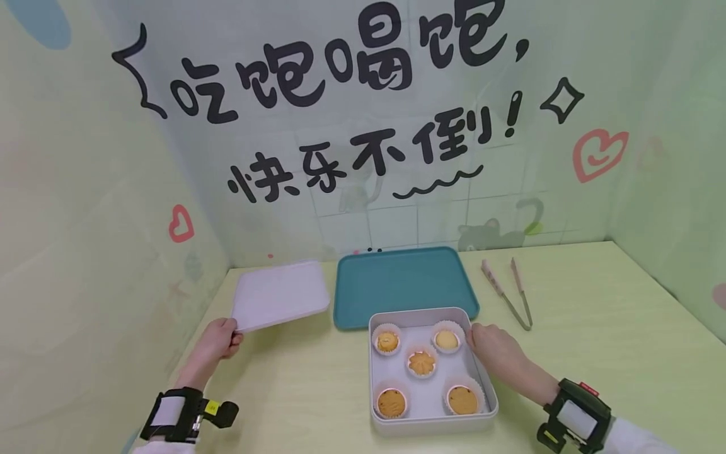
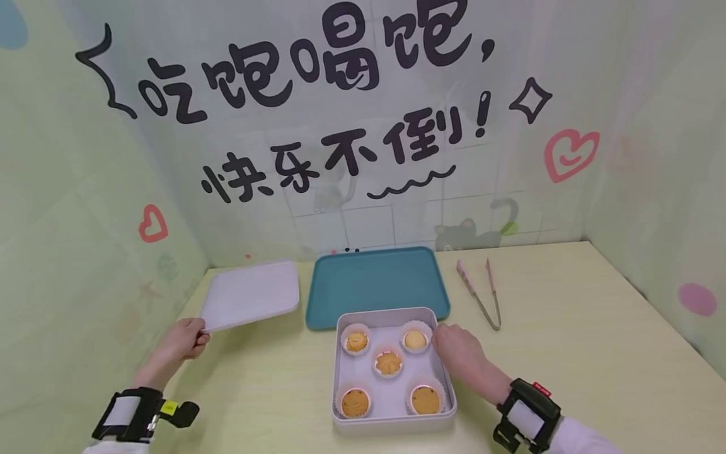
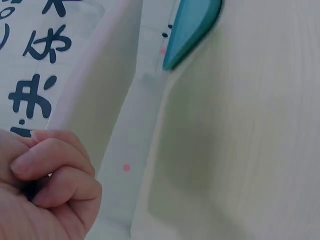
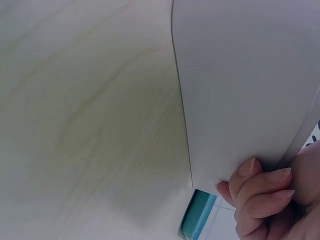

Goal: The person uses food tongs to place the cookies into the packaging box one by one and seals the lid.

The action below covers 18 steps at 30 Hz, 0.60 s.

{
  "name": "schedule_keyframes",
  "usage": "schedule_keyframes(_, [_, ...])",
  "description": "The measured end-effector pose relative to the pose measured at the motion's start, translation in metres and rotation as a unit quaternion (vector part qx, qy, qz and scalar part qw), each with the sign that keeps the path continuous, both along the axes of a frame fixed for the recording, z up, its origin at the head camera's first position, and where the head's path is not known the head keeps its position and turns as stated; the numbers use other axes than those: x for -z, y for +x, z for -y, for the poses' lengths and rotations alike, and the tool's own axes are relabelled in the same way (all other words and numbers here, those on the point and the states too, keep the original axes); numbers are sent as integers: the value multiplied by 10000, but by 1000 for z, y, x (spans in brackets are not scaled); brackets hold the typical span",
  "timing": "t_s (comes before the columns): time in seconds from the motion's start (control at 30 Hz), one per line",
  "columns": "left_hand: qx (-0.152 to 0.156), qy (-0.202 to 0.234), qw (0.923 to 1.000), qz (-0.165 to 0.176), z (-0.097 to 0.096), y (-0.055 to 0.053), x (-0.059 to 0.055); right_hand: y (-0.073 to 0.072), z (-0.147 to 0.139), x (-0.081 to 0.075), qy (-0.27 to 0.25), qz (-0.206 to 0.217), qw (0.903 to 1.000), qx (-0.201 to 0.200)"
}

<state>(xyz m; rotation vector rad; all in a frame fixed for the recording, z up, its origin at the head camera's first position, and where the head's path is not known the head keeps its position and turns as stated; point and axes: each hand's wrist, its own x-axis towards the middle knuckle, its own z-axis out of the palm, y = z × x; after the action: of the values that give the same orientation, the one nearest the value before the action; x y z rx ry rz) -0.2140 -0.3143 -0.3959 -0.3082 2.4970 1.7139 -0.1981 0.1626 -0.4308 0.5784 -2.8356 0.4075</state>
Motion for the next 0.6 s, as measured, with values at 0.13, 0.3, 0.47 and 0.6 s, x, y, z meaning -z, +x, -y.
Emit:
schedule_keyframes(0.13, [-30,234,9988,-428,-36,1,-13,-1,0,1,-156,24,9998,95])
schedule_keyframes(0.3, [114,574,9942,-901,-92,0,-17,-1,-1,1,-279,158,9993,199])
schedule_keyframes(0.47, [205,852,9928,-814,-145,2,-16,-1,-1,1,-399,368,9982,260])
schedule_keyframes(0.6, [387,964,9912,-819,-176,7,-14,-2,-1,1,-659,598,9957,253])
